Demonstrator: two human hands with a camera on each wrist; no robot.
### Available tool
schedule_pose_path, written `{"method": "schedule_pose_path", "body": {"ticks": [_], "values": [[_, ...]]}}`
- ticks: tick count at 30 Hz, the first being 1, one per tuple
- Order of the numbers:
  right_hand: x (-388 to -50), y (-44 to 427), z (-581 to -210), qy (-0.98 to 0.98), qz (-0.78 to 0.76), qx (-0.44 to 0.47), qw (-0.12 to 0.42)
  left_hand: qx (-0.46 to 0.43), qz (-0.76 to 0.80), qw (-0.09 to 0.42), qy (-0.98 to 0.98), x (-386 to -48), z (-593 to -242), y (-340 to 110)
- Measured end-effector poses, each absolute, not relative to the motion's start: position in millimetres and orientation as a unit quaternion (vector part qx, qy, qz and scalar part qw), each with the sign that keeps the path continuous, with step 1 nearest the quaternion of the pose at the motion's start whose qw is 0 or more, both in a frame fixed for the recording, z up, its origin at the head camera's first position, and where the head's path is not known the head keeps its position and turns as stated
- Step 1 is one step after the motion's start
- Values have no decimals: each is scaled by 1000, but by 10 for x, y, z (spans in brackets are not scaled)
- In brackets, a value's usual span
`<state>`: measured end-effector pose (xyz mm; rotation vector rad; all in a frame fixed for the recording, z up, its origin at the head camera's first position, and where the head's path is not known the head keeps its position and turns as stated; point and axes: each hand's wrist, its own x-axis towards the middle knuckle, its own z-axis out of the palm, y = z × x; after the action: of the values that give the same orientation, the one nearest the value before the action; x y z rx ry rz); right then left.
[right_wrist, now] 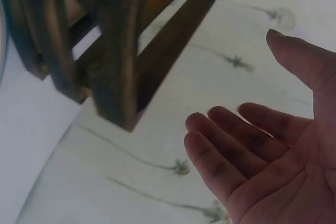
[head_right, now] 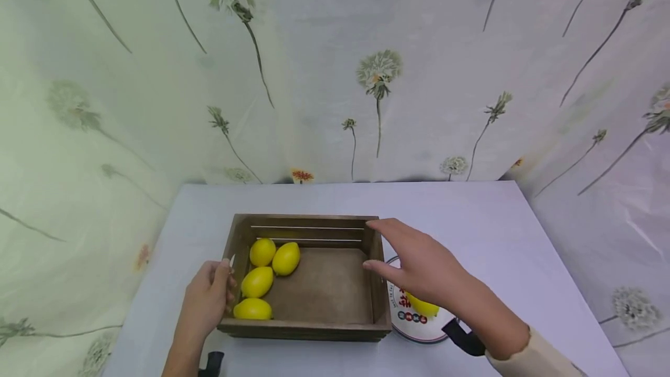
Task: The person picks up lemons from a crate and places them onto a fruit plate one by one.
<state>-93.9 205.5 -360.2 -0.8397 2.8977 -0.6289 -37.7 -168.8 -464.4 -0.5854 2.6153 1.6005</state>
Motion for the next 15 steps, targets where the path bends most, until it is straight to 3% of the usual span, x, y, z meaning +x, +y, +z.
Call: {"method": "schedule_pose_path", "body": {"ticks": [15], "values": [[-1173,1303,-3633,903,-167,-388,71,-187,516,7,836,-378,-4649,-1694]]}}
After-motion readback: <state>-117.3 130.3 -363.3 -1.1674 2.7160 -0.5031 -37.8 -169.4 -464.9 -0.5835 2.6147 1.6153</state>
